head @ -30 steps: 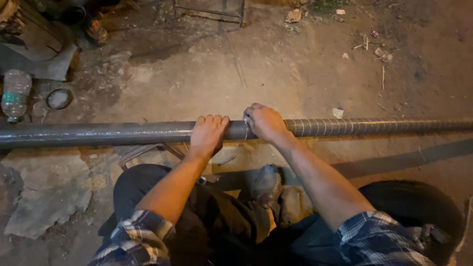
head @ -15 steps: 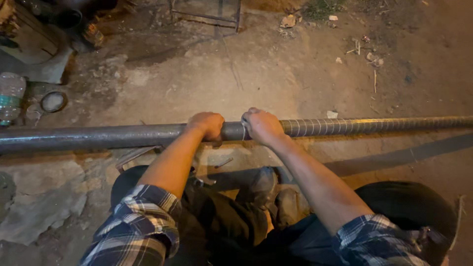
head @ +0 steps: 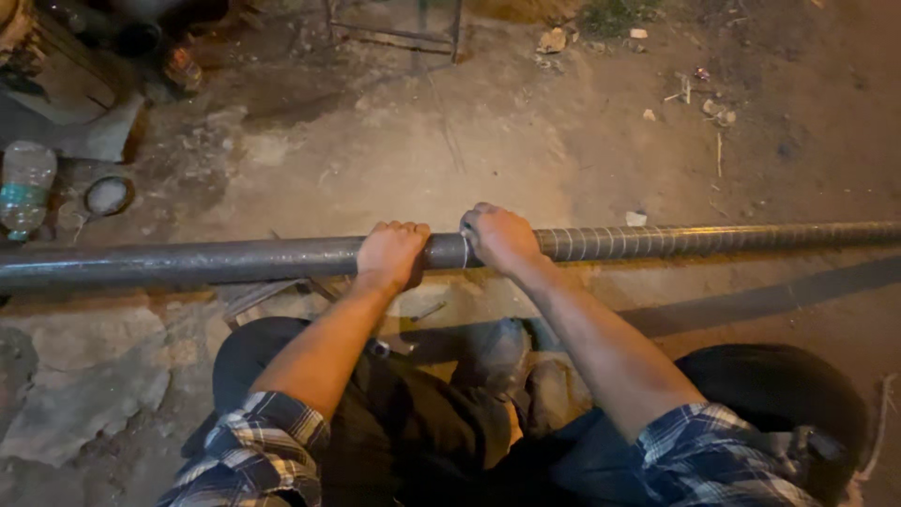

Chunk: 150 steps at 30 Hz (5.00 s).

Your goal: The person marks a long metal pipe with a white marker, creating evenly spaced lines along its length. They hold the pipe steady with one hand and draw lines with the other, occasionally rotating the pipe to continue marking.

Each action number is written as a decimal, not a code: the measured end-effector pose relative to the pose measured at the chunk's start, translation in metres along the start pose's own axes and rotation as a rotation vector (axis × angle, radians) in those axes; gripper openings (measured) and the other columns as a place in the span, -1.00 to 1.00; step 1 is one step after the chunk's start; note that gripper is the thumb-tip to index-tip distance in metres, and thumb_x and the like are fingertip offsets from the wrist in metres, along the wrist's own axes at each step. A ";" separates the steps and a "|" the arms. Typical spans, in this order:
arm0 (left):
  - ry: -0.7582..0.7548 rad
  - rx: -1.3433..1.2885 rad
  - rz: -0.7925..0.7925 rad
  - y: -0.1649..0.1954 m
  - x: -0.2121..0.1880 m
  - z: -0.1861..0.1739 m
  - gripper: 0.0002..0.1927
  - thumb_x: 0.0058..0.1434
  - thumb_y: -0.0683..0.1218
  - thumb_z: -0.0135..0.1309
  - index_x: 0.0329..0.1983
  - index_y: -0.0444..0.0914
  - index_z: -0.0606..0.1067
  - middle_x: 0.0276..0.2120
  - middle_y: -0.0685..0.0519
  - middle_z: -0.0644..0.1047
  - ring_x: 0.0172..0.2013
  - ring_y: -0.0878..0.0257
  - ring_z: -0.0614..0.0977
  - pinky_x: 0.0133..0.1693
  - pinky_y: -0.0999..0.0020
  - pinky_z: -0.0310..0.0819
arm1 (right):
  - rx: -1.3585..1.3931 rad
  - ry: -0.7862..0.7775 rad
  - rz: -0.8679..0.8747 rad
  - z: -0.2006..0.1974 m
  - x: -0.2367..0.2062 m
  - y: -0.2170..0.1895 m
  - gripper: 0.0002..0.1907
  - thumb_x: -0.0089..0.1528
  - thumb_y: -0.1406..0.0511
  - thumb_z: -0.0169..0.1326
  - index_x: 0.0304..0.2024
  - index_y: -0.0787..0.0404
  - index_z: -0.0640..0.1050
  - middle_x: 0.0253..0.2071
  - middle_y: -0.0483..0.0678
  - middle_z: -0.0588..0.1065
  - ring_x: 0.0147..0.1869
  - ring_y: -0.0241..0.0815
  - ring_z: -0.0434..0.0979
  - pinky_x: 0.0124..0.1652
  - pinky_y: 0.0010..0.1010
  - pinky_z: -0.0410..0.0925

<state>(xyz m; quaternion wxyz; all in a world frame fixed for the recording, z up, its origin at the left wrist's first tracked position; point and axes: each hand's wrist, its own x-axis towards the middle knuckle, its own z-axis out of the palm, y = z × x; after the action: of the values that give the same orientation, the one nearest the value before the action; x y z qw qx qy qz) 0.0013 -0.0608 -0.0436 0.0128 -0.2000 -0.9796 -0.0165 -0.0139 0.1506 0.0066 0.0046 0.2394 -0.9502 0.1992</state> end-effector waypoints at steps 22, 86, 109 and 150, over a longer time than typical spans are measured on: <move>-0.576 -0.249 -0.162 -0.009 0.032 -0.058 -0.35 -0.33 0.08 0.46 -0.06 -0.11 0.65 -0.05 -0.10 0.65 -0.01 -0.03 0.68 0.01 0.06 0.57 | 0.188 0.473 -0.117 -0.170 -0.039 0.024 -0.88 0.29 0.28 0.26 -0.15 0.15 0.64 -0.27 0.01 0.59 -0.29 -0.15 0.60 -0.26 -0.30 0.45; -0.092 -0.002 -0.015 0.036 0.017 -0.041 -0.44 -0.09 0.01 0.36 0.03 -0.11 0.52 0.00 0.01 0.59 0.17 0.11 0.54 0.37 -0.17 0.06 | -0.025 -0.394 -0.333 -0.008 -0.032 0.068 -0.85 0.07 0.19 0.29 -0.35 0.06 0.74 0.49 0.29 -0.20 0.32 0.37 0.36 0.20 -0.13 0.29; -0.488 -0.352 -0.016 0.023 0.055 -0.056 -0.18 -0.19 0.36 0.38 0.09 -0.14 0.58 0.03 -0.09 0.61 0.10 -0.01 0.59 0.12 0.11 0.46 | 0.073 -0.217 -0.148 -0.126 -0.022 0.032 -0.87 0.11 0.28 0.21 -0.29 0.12 0.66 0.56 0.20 -0.05 -0.02 0.20 0.63 0.03 -0.14 0.43; -0.035 -0.221 -0.060 0.045 0.011 -0.040 -0.22 -0.13 0.22 0.40 0.14 -0.13 0.46 0.04 0.04 0.54 0.08 0.08 0.56 0.12 0.14 0.34 | 0.063 -0.259 -0.125 -0.168 -0.050 0.030 -0.82 0.10 0.31 0.21 -0.23 0.13 0.67 0.55 0.10 0.02 0.10 0.15 0.58 0.04 -0.15 0.43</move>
<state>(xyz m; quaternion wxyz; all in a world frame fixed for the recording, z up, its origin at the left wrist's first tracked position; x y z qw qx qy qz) 0.0097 -0.0165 -0.0023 -0.0268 -0.1709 -0.9774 -0.1215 0.0022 0.2616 0.1451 -0.1132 0.3219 -0.9194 0.1956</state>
